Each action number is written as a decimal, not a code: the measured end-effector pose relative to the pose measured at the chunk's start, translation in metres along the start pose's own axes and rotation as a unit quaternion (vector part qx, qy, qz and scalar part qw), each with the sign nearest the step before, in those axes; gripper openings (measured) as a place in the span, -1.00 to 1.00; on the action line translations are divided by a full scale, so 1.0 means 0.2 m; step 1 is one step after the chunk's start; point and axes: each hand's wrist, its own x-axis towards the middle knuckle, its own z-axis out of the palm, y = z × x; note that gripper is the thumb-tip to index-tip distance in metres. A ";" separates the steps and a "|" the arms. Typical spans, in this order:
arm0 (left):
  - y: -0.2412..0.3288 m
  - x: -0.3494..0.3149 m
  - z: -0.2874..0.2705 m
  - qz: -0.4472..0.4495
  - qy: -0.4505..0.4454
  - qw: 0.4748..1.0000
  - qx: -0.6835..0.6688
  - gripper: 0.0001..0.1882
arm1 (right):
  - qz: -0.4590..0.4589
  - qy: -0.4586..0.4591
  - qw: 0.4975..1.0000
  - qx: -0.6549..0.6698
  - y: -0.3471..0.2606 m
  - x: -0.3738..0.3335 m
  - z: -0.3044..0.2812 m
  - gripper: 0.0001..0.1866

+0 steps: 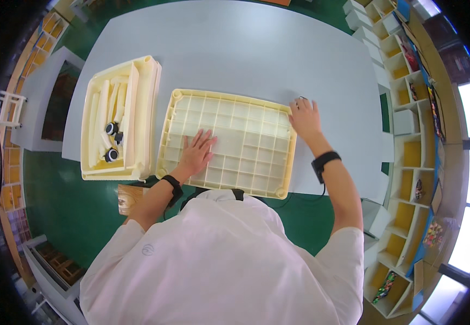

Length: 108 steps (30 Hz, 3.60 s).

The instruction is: The person disassembles a plastic rolling cart by pulling off the top tray, removing the support legs, and taking off the wheels, then placing all the components into one of the trays.

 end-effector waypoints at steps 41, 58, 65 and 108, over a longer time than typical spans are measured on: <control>-0.02 -0.01 0.04 -0.038 0.058 0.997 -0.037 -0.47 | -0.199 -0.314 0.921 -0.116 0.18 0.46 0.38 -0.62; -0.03 -0.02 0.06 -0.041 0.054 0.997 -0.031 -0.46 | -0.051 -0.429 0.880 -0.197 0.08 0.48 0.42 -0.81; -0.03 -0.01 0.06 -0.044 0.038 0.998 -0.035 -0.46 | -0.106 -0.424 0.874 -0.213 0.13 0.46 0.43 -0.79; -0.03 -0.03 0.07 -0.057 0.041 0.997 -0.044 -0.47 | -0.074 -0.458 0.869 -0.171 0.08 0.52 0.37 -0.80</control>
